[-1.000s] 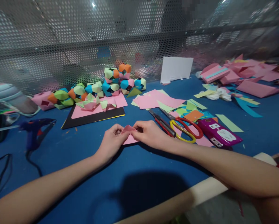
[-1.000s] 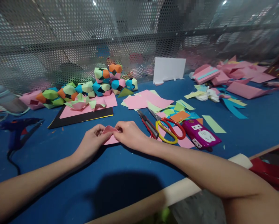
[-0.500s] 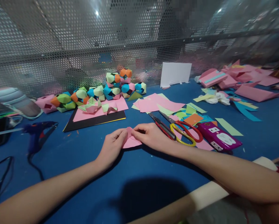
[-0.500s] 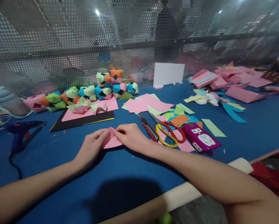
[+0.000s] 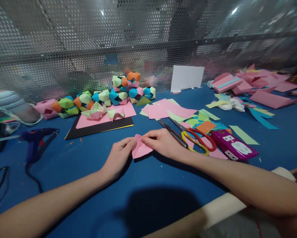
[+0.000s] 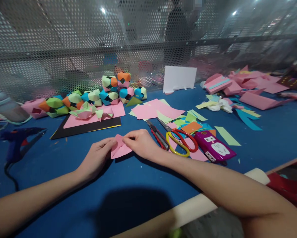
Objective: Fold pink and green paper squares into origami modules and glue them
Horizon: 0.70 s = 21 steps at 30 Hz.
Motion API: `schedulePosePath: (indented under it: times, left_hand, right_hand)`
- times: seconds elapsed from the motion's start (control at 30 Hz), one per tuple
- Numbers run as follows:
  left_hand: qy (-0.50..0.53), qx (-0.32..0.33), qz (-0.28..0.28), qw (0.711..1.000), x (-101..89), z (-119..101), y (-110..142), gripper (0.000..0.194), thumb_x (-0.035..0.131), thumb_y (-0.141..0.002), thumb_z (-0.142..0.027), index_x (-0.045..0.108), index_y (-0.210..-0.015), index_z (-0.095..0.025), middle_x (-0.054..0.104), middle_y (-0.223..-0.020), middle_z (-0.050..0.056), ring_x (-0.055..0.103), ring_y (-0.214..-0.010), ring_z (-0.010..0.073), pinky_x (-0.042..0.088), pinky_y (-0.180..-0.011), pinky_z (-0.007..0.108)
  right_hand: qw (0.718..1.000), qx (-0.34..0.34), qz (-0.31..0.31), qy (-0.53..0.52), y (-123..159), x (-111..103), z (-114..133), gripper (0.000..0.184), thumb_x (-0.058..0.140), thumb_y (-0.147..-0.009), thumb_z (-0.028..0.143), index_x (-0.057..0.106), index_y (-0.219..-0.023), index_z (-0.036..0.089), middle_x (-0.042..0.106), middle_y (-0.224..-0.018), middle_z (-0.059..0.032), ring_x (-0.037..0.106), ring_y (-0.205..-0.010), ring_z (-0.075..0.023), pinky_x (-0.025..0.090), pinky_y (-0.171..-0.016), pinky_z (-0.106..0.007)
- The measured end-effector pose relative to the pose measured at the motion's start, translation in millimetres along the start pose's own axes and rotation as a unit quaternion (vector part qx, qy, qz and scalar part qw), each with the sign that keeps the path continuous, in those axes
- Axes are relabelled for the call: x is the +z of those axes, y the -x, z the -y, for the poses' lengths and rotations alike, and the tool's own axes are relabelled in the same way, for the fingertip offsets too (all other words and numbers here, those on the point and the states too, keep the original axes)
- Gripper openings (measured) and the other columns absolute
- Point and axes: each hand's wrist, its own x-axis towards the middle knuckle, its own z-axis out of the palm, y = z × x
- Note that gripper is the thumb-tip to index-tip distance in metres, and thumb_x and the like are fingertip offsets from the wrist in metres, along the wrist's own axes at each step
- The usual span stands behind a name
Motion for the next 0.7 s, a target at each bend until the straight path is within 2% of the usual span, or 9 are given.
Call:
schedulePosePath:
  times: [0.2,0.4,0.7]
  left_hand:
    - [-0.062,0.025,-0.023,0.998,-1.5,0.1,-0.5,0.027,0.056,-0.08,-0.038,0.073,-0.079,-0.017,0.068,-0.074,0.001,0.054,-0.069,0.0153,0.041,-0.063,0.024]
    - [-0.039,0.012,-0.031,0.999,-1.3,2.7,-1.7,0.027,0.06,-0.076,-0.04,0.072,-0.076,-0.015,0.069,-0.077,0.003,0.055,-0.069,0.0148,0.04,-0.063,0.024]
    - [-0.038,0.003,-0.018,0.999,-0.7,4.7,-1.2,0.029,0.061,-0.077,-0.042,0.07,-0.074,-0.015,0.064,-0.071,0.001,0.048,-0.064,0.0118,0.037,-0.059,0.023]
  right_hand:
    - [1.0,0.003,0.006,-0.003,1.1,-0.2,2.1,0.023,0.054,-0.081,0.024,0.073,-0.075,0.012,0.068,-0.07,-0.0024,0.056,-0.065,-0.0116,0.04,-0.058,-0.021]
    - [1.0,-0.011,0.011,-0.007,2.0,-2.0,5.2,0.022,0.052,-0.083,0.02,0.072,-0.08,0.012,0.071,-0.081,-0.0038,0.06,-0.073,-0.0124,0.043,-0.065,-0.021]
    - [0.999,-0.018,-0.006,-0.037,1.8,2.5,-1.7,0.02,0.055,-0.079,0.019,0.072,-0.074,0.011,0.068,-0.07,-0.0031,0.057,-0.063,-0.0108,0.041,-0.058,-0.02]
